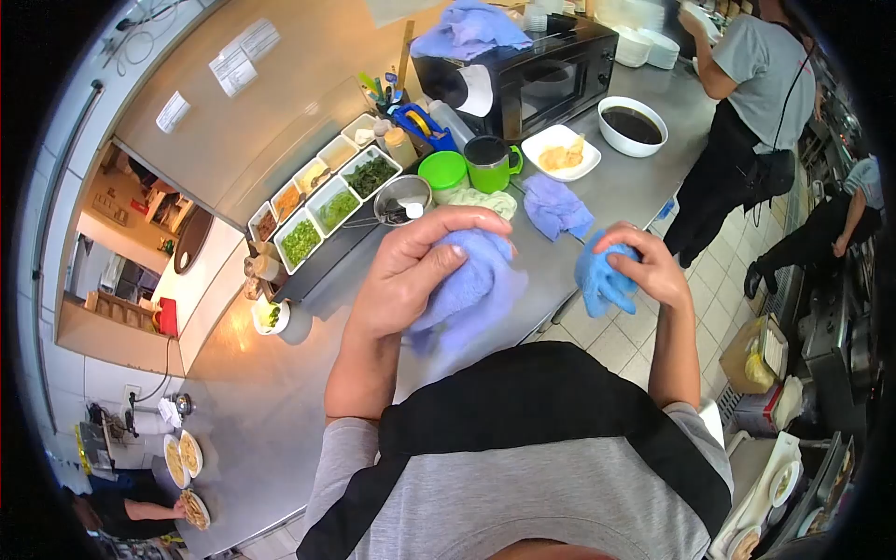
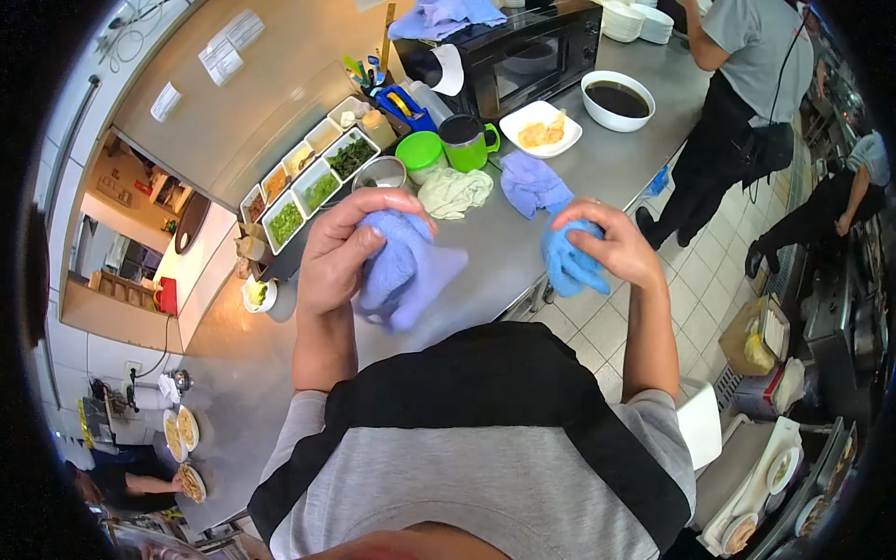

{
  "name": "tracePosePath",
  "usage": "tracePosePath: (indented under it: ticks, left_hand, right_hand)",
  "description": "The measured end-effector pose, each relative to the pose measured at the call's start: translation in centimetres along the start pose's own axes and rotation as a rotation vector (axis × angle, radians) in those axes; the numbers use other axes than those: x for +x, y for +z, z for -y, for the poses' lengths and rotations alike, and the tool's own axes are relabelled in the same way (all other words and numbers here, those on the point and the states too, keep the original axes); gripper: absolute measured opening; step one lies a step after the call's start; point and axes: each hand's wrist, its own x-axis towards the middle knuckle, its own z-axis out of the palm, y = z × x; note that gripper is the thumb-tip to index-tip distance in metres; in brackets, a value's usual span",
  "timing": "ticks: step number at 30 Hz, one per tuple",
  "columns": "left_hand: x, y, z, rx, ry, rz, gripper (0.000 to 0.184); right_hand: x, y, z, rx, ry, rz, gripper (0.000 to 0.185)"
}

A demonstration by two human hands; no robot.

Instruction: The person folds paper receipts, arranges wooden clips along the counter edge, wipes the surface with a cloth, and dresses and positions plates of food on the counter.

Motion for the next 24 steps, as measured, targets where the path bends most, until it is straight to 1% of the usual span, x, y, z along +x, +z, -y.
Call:
tracePosePath:
  ticks: [1,2,3,4,5,6,7,8,9,11,12,13,15,17,18,20,23,24]
  left_hand:
    - [0.0,-0.5,-0.1,0.120,-0.012,-0.061,0.033]
    - [0.2,-1.3,-0.1,0.241,-0.026,-0.121,0.035]
    - [0.4,-1.8,-0.2,0.363,-0.041,-0.181,0.036]
    - [0.7,-1.8,-0.4,0.533,0.056,-0.297,0.038]
    - [0.9,-2.2,-0.4,0.552,0.132,-0.360,0.038]
    - [0.9,-2.8,-0.3,0.570,0.206,-0.424,0.038]
    - [0.8,-3.2,-0.2,0.588,0.279,-0.487,0.038]
    - [0.6,-3.2,0.2,0.528,0.359,-0.530,0.037]
    - [0.3,-3.2,0.5,0.570,0.320,-0.549,0.037]
    - [-0.8,-3.4,1.5,0.650,0.233,-0.592,0.038]
    - [-1.6,-3.7,2.2,0.912,0.106,-0.560,0.034]
    - [-2.7,-4.2,3.6,1.056,-0.018,-0.499,0.034]
    - [-5.6,-5.0,7.1,1.331,-0.261,-0.356,0.035]
    - [-9.6,-5.5,10.1,1.296,-0.487,-0.173,0.043]
    - [-11.2,-5.3,10.8,1.273,-0.558,-0.150,0.045]
    - [-14.0,-5.0,11.9,1.259,-0.671,-0.148,0.047]
    - [-17.0,-4.8,11.9,1.258,-0.804,-0.228,0.048]
    - [-17.5,-4.5,11.5,1.235,-0.845,-0.266,0.048]
  right_hand:
    - [1.0,0.4,0.5,-0.059,0.009,-0.013,0.016]
    - [1.9,0.9,1.4,-0.139,0.006,0.030,0.015]
    - [2.8,1.7,1.7,-0.140,-0.065,0.035,0.015]
    - [3.7,2.6,1.8,-0.141,-0.135,0.039,0.015]
    - [4.4,3.4,2.1,-0.140,-0.205,0.044,0.015]
    - [4.8,4.2,2.9,-0.146,-0.113,0.004,0.016]
    - [5.4,4.9,2.9,-0.114,-0.163,-0.040,0.019]
    - [6.0,5.6,2.4,-0.080,-0.213,-0.084,0.021]
    - [6.5,6.1,2.0,-0.045,-0.260,-0.128,0.023]
    - [7.1,7.1,1.8,-0.126,-0.151,-0.102,0.030]
    - [7.2,7.5,1.6,-0.168,-0.096,-0.085,0.034]
    - [7.3,8.1,0.0,-0.272,-0.138,-0.092,0.039]
    - [8.0,10.2,-5.5,-0.484,-0.231,-0.120,0.049]
    - [7.6,13.2,-8.4,-0.467,-0.130,-0.045,0.055]
    - [7.1,15.0,-9.4,-0.458,-0.082,-0.010,0.057]
    - [5.7,19.2,-10.9,-0.739,-0.257,0.176,0.061]
    - [5.3,22.1,-10.1,-0.700,-0.486,0.309,0.058]
    - [5.9,22.1,-9.9,-0.721,-0.498,0.311,0.056]
